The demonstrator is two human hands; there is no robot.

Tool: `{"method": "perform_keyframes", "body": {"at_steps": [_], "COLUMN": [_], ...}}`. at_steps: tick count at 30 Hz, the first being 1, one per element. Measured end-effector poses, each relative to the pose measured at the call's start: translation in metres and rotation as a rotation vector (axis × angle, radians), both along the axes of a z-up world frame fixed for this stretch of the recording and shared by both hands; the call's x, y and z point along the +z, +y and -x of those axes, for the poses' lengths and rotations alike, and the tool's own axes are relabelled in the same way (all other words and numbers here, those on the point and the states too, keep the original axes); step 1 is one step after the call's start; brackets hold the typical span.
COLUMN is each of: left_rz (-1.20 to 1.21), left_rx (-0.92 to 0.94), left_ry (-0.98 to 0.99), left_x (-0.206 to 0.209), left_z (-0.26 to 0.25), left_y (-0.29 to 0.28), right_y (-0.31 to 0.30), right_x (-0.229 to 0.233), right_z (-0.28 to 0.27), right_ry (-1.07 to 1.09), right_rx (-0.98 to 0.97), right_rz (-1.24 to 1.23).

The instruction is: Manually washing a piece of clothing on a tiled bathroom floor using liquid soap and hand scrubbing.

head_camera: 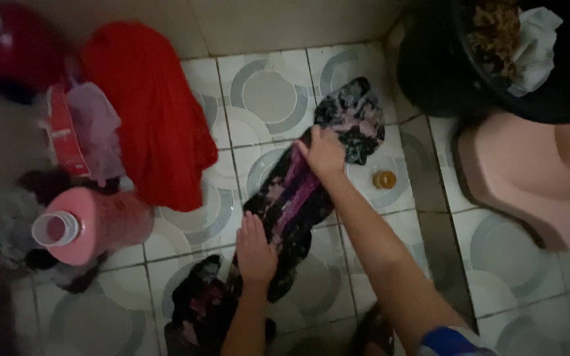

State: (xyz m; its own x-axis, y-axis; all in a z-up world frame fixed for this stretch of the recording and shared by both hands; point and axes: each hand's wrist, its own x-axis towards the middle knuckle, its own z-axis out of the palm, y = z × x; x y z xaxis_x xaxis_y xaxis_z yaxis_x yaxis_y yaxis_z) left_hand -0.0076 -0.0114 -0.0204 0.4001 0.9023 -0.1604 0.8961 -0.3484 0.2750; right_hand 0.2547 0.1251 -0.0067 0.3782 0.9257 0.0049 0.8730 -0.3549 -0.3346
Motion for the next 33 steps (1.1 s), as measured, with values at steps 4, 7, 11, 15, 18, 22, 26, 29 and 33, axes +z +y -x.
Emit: {"method": "perform_keyframes", "body": {"at_steps": [4,7,11,15,18,22,26,29,33], "left_rz": [0.080,0.094,0.026,0.008,-0.070,0.003,0.078,0.070,-0.007], "left_rx": [-0.007,-0.010,-0.027,-0.012,0.002,0.010,-0.069,-0.102,-0.092], "left_ry": [0.058,0.069,0.007,0.006,-0.110,-0.178,-0.086,-0.027,-0.034], "left_x": [0.018,0.016,0.011,0.012,-0.003,0.035,0.043,0.033,0.022], "left_z": [-0.008,-0.005,-0.004,-0.006,-0.011,-0.022,-0.029,-0.034,-0.038], "left_y": [0.012,0.012,0.011,-0.003,-0.002,0.002,0.004,0.002,0.010], "right_y": [-0.012,-0.059,-0.097,-0.049,-0.044,-0.058,-0.063,-0.065,-0.072], "right_x": [-0.003,-0.009,-0.013,0.010,0.003,0.003,0.007,0.016,-0.013], "right_z": [0.008,0.057,0.068,0.026,0.017,0.007,0.017,0.031,0.027], "right_ry": [-0.127,-0.082,-0.007,-0.049,-0.001,0.035,-0.085,-0.025,-0.140], "right_rx": [-0.005,0.156,0.351,0.009,0.009,-0.167,-0.307,-0.310,-0.365], "right_rz": [-0.063,0.045,0.015,0.008,-0.077,-0.087,-0.161,-0.118,-0.237]}}
